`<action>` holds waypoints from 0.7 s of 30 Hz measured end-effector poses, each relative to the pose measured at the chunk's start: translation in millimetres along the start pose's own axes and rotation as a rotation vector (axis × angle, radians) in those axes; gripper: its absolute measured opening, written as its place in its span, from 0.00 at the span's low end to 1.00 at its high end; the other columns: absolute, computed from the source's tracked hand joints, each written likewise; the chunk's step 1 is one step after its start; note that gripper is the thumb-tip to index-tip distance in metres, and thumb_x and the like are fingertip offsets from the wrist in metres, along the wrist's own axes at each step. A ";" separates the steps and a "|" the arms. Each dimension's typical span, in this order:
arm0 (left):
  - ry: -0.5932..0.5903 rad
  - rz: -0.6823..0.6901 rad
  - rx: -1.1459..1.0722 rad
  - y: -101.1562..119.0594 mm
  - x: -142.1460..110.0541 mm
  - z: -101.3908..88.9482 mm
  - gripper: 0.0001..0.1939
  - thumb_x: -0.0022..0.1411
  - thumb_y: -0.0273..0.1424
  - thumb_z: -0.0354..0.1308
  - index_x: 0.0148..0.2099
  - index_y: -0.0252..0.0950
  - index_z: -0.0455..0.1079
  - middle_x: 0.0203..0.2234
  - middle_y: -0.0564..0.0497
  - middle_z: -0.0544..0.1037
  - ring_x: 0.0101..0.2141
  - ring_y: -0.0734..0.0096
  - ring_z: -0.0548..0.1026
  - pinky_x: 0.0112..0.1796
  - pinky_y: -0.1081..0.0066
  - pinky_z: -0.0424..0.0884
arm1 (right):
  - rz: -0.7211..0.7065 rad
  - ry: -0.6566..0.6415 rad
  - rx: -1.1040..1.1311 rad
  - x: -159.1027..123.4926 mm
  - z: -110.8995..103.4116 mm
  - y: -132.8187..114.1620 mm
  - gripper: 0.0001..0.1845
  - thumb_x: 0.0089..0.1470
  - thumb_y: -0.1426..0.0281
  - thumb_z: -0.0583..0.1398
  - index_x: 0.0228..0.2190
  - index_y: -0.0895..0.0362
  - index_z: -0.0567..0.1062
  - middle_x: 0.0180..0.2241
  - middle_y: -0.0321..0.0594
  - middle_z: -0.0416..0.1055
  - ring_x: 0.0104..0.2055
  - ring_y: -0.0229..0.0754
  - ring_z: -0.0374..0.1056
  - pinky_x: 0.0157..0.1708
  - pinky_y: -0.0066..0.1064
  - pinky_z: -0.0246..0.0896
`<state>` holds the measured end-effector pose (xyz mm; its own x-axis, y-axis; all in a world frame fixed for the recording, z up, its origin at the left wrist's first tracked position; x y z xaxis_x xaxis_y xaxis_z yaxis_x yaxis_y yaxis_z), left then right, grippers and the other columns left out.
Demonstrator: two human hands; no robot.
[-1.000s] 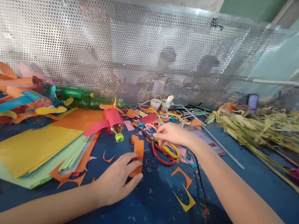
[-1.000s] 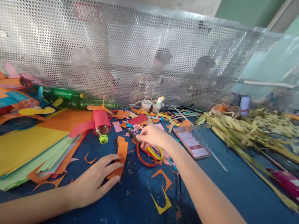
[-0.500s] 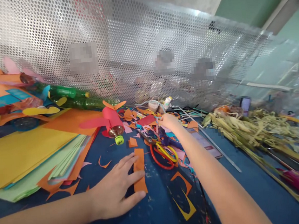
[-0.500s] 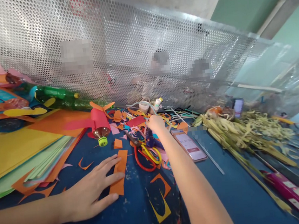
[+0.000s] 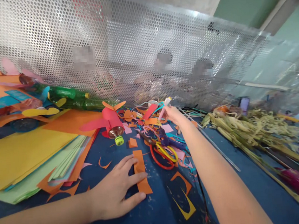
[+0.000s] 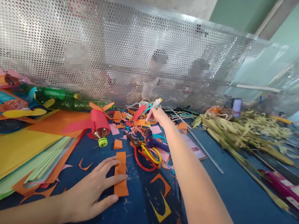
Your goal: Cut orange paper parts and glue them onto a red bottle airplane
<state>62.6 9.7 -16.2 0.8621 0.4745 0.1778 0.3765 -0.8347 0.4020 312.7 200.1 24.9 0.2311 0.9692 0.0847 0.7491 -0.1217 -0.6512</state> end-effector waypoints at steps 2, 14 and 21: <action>0.004 0.001 0.000 -0.7 -0.5 1.5 0.24 0.61 0.43 0.46 0.58 0.44 0.58 0.56 0.41 0.57 0.58 0.46 0.51 0.52 0.46 0.58 | 0.032 0.021 0.033 -8.5 -5.3 2.3 0.14 0.60 0.65 0.52 0.45 0.60 0.67 0.41 0.43 0.69 0.36 0.39 0.68 0.35 0.35 0.66; 0.066 -0.033 -0.013 -6.0 -2.7 1.7 0.22 0.63 0.39 0.45 0.57 0.40 0.58 0.55 0.42 0.60 0.56 0.53 0.56 0.54 0.53 0.58 | 0.059 0.192 -0.066 -60.4 -37.4 6.9 0.20 0.60 0.64 0.45 0.49 0.61 0.62 0.25 0.42 0.70 0.24 0.42 0.67 0.28 0.31 0.60; 0.094 -0.013 -0.024 -1.8 0.0 -4.5 0.19 0.63 0.37 0.45 0.55 0.39 0.62 0.51 0.43 0.63 0.54 0.54 0.59 0.52 0.54 0.60 | -0.188 0.064 -0.014 -93.4 -19.3 -32.4 0.16 0.55 0.69 0.52 0.46 0.54 0.63 0.43 0.45 0.66 0.42 0.46 0.64 0.42 0.34 0.57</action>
<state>60.5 12.4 -12.9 0.8211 0.5104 0.2553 0.3784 -0.8218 0.4260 278.9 109.4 52.6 0.1251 0.9597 0.2517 0.7912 0.0566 -0.6090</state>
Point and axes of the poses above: each hand's wrist, its own x-axis towards the middle knuckle, its own z-axis out of the palm, y = z × x, the point moved 9 cm from there along x, towards the middle knuckle
